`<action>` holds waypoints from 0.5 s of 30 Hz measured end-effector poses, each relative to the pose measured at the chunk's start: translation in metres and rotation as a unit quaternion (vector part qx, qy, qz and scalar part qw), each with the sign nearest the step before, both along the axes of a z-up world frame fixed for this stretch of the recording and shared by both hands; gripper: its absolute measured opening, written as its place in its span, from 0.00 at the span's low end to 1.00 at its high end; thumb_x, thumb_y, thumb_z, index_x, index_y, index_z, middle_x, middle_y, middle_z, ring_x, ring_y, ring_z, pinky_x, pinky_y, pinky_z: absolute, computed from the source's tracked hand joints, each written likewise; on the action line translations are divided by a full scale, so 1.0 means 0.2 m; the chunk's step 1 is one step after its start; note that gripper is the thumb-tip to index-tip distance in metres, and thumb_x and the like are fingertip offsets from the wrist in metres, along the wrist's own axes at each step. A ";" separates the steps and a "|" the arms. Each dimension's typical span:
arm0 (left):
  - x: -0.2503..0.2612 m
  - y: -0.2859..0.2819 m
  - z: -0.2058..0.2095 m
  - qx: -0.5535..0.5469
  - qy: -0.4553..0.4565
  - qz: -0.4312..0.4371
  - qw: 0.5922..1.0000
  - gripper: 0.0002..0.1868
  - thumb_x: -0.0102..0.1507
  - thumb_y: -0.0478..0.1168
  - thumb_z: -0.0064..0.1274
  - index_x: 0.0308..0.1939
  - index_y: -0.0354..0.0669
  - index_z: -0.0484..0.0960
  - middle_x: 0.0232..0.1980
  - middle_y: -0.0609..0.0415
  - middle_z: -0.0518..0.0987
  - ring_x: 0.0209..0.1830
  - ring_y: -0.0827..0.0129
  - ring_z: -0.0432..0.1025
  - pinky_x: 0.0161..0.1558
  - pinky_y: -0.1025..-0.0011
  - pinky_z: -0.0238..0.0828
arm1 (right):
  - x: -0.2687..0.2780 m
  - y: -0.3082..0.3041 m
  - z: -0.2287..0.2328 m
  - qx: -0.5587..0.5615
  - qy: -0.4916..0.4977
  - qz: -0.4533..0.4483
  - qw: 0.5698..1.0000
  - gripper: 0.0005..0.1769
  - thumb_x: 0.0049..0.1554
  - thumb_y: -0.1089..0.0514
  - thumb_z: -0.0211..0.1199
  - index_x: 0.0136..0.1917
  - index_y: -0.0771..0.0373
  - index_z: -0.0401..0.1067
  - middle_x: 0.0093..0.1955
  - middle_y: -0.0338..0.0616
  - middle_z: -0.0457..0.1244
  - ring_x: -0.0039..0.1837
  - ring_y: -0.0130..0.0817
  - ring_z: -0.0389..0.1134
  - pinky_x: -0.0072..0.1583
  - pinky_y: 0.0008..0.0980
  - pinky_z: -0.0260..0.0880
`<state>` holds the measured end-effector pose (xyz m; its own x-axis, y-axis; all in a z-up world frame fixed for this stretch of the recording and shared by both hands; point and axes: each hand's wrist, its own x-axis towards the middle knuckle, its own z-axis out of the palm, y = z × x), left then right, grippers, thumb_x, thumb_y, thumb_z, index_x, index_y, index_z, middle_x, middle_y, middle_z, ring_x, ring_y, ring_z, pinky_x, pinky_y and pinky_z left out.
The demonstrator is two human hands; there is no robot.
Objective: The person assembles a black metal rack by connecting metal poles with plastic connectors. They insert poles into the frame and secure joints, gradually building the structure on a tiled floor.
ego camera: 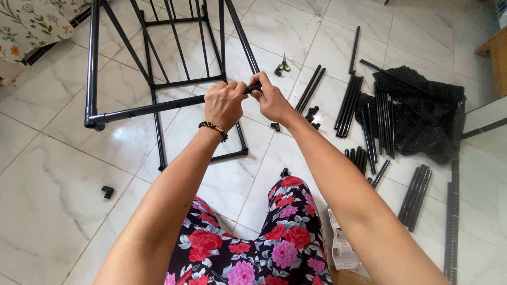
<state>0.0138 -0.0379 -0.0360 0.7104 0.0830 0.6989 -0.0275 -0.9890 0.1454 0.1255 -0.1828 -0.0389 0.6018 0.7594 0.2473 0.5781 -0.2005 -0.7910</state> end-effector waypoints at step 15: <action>-0.01 0.02 0.02 -0.001 0.046 -0.023 0.999 0.07 0.61 0.40 0.61 0.40 0.46 0.79 0.33 0.57 0.81 0.33 0.62 0.77 0.33 0.62 0.69 | 0.01 -0.02 0.05 -0.023 0.109 0.029 0.993 0.10 0.66 0.66 0.52 0.60 0.59 0.59 0.43 0.37 0.57 0.43 0.26 0.55 0.47 0.27 0.61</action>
